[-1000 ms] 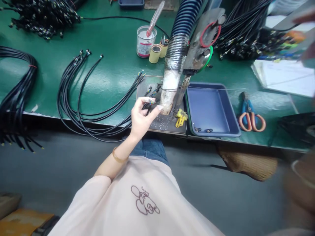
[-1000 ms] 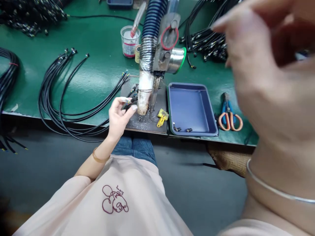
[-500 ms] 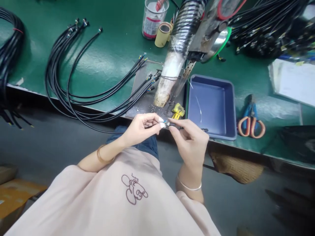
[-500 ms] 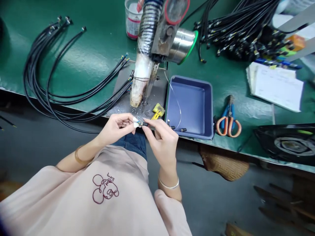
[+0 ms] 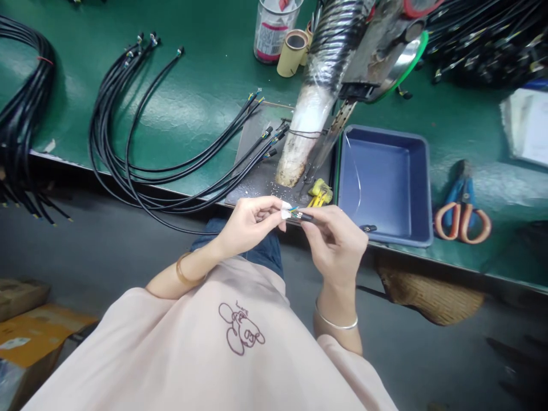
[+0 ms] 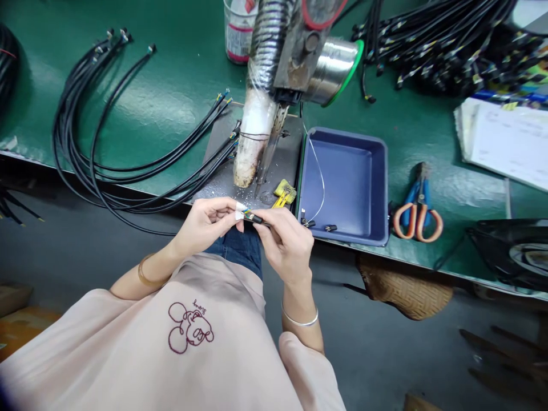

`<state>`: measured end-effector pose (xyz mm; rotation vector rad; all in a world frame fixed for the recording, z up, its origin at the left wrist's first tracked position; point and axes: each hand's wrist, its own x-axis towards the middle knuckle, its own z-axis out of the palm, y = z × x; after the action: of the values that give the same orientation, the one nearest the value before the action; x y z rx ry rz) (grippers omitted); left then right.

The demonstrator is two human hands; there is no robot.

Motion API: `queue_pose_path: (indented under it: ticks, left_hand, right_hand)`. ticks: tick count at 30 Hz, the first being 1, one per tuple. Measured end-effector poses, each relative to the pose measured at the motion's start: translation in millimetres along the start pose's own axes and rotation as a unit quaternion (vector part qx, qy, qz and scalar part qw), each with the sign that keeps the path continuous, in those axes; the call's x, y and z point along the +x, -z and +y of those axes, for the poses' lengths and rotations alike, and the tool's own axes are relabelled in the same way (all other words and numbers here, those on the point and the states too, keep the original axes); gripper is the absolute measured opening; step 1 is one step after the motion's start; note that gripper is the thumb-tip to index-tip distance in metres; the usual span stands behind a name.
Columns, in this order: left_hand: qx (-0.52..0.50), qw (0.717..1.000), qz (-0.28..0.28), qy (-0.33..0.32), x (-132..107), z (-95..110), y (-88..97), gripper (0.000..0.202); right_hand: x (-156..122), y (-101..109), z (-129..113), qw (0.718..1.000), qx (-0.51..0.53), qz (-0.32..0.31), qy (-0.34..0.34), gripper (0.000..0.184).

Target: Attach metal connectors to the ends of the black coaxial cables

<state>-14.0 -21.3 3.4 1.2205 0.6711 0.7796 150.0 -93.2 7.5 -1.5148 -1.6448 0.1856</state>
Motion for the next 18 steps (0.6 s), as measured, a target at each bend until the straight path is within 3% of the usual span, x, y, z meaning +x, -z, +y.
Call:
queue_pose_path:
  ticks: [4,8,11,14,18]
  left_hand:
    - [0.000,1.000,-0.010,0.008,-2,1,3.1,0.027]
    - [0.008,1.000,-0.014,0.004,-1,1,7.3,0.024]
    - [0.031,0.998,0.032,-0.040,-1,-2,6.1,0.020]
    - [0.073,0.992,0.068,-0.079,-2,-6,2.9,0.014]
    - [0.127,0.984,0.073,-0.099,-4,-8,0.0,0.014]
  right_hand:
    - [-3,0,8,0.996,-0.029,0.007,0.084,0.012]
    - [-4,3,5,0.998,-0.005,0.063,0.019,0.017]
    - [-4,3,-4,0.991,0.006,0.130,-0.028,0.015]
    - [-6,2,-11,0.994,-0.024,0.105,-0.014,0.016]
    - [-8,-3,-17,0.997,-0.046,0.054,0.006,0.023]
